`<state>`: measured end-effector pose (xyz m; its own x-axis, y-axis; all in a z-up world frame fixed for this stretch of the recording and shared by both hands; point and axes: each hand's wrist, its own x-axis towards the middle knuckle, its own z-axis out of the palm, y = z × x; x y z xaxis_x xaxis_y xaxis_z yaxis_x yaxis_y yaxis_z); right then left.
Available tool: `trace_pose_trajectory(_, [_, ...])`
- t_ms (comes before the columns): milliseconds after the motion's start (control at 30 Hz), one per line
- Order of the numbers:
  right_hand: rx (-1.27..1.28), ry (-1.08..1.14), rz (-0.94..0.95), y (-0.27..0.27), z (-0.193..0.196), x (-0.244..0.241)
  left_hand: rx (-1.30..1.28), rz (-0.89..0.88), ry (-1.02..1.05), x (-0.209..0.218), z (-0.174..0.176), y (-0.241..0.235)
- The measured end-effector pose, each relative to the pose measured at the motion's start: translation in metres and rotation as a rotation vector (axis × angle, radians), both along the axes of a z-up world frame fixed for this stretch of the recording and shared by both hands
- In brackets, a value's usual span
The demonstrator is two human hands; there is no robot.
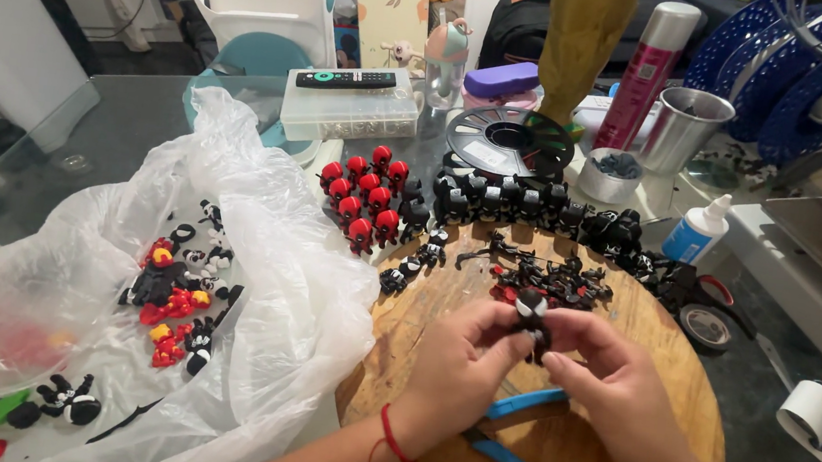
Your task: The person assembles small 3D-printed figurines by hand, picking black and red parts from a plastic bag and snapping them together on a wooden board. Completed figures are placed in rows on the table. A 3D printer is visible in the background.
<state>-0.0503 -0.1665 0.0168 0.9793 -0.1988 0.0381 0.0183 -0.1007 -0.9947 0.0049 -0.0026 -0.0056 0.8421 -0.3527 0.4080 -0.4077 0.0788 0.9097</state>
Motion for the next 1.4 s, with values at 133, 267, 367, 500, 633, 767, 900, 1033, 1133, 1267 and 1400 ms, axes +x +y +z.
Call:
trace_pose_trajectory(133, [-0.015, -0.176, 0.041, -0.002, -0.003, 0.001, 0.18, -0.1, 0.012, -0.011, 0.016, 0.003])
trace_pose_trajectory(267, [-0.036, -0.154, -0.036, -0.01, -0.013, 0.005, 0.014, -0.133, 0.131, -0.01, 0.007, -0.001])
trace_pose_trajectory(367, [-0.019, -0.142, 0.013, -0.009, -0.013, 0.004, -0.068, -0.125, 0.17, -0.01, 0.005, -0.004])
trace_pose_trajectory(500, [0.002, -0.122, 0.011, -0.007, -0.01, 0.005, 0.006, -0.004, 0.121, -0.009, 0.01, -0.002])
trace_pose_trajectory(633, [-0.099, -0.215, 0.029, -0.013, -0.016, 0.006, 0.097, -0.057, 0.103, -0.009, 0.025, 0.007])
trace_pose_trajectory(767, [-0.253, -0.265, 0.081, -0.003, -0.003, 0.001, 0.13, -0.049, 0.004, -0.007, 0.032, 0.011])
trace_pose_trajectory(900, [-0.241, -0.231, 0.112, 0.001, -0.001, 0.001, 0.167, 0.015, -0.208, -0.006, 0.039, 0.013])
trace_pose_trajectory(1033, [-0.264, -0.109, -0.001, 0.002, 0.002, 0.001, 0.342, 0.364, -0.604, 0.004, 0.052, 0.031])
trace_pose_trajectory(1133, [-0.328, -0.203, 0.055, -0.002, 0.0, 0.002, 0.386, 0.272, -0.512, 0.007, 0.07, 0.043])
trace_pose_trajectory(1267, [-0.327, -0.244, 0.046, -0.005, 0.002, 0.002, 0.321, 0.209, -0.365, 0.005, 0.09, 0.055])
trace_pose_trajectory(1400, [-0.227, -0.246, 0.048, -0.008, 0.004, 0.001, 0.445, 0.099, -0.201, 0.015, 0.093, 0.065])
